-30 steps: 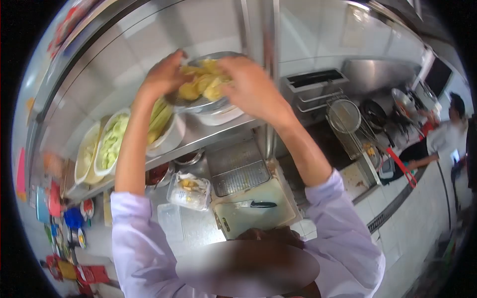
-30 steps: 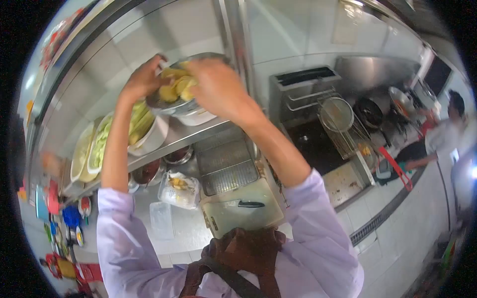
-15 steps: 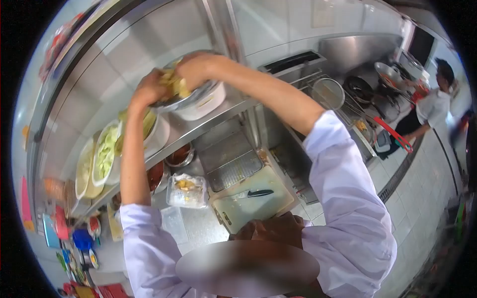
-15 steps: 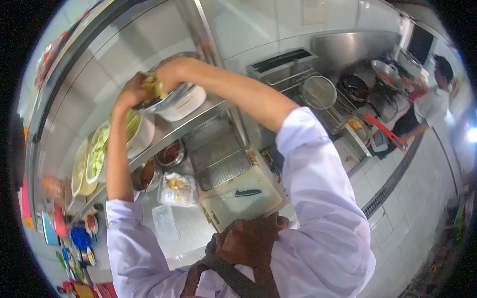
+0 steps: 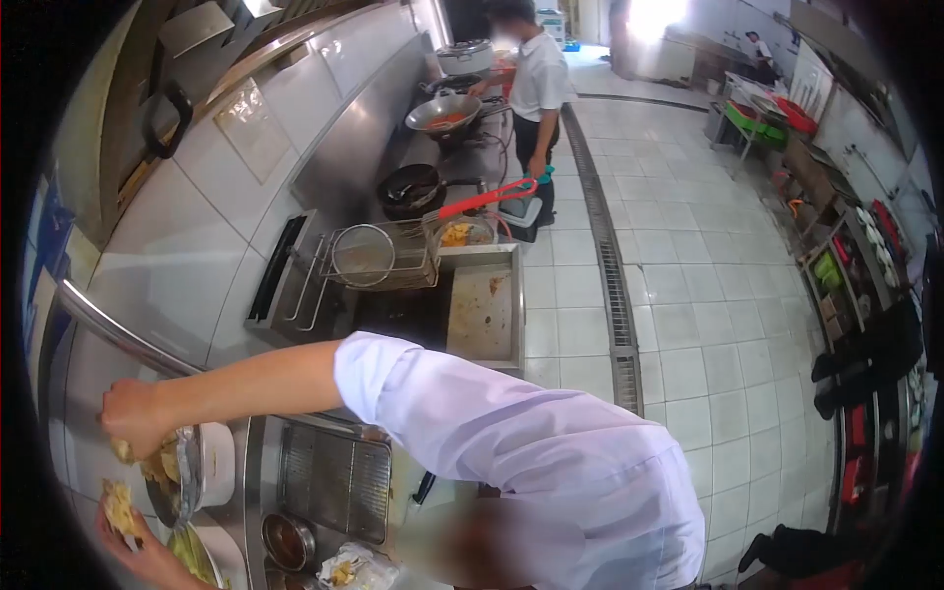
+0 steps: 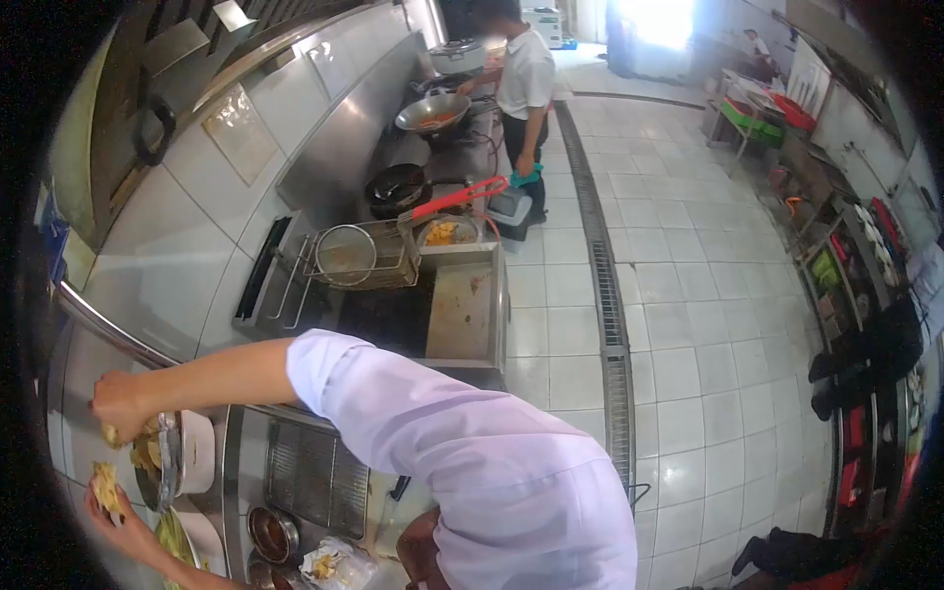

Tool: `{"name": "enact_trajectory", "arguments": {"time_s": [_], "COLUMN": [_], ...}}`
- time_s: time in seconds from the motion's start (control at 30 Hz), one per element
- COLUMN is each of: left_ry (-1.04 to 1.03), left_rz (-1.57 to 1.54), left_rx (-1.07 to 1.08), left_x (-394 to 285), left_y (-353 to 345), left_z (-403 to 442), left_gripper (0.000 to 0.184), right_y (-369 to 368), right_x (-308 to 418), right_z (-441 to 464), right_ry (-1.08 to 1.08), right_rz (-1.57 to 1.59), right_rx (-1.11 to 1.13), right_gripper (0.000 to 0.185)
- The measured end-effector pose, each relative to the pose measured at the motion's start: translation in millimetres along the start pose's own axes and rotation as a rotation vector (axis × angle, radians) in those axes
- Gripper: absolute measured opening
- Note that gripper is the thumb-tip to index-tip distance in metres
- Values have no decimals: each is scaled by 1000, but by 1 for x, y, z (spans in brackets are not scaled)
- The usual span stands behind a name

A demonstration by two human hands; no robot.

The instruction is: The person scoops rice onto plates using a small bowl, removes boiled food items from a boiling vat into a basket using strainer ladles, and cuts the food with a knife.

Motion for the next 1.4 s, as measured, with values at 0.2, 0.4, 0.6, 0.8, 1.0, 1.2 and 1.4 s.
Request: {"name": "enact_trajectory", "arguments": {"time_s": [0.2,0.4,0.6,0.8,1.0,1.2,1.4], "left_ry": [176,464,949,845,1008,1149,1469], "left_rz": [-532,-632,-754,-576,-763,-925,-1375], "left_rx": [-53,567,843,945,747,567,216], "left_x": [-64,-67,-50,-48,-26,-31,-40], "left_y": [-18,-113,-134,-136,-131,-124,-119], "left_z": [-131,-337,-516,-528,-551,-556,-591], "left_gripper": [78,41,42,50,61,66,57], "right_y": [42,-153,-280,-330,-332,-339,-352], "right_x": [50,67,122,144,172,156,120], "right_z": [-157,-375,-468,-445,-432,-444,-469], "right_ry": [-107,-628,-948,-845,-481,-427,-417], "right_rz": [676,650,732,948,629,211,217], "right_rx": [-183,364,607,436,637,744,907], "right_gripper": [33,34,38,36,39,47,49]}}
Point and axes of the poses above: each hand's wrist, its own z-axis towards the middle knuckle, its own y-axis out of the back of the hand, x = y × z, the point moved 5 cm from there along z, towards the middle knuckle, and after that the axes turned 10 degrees about x, right-handed, at the moved point
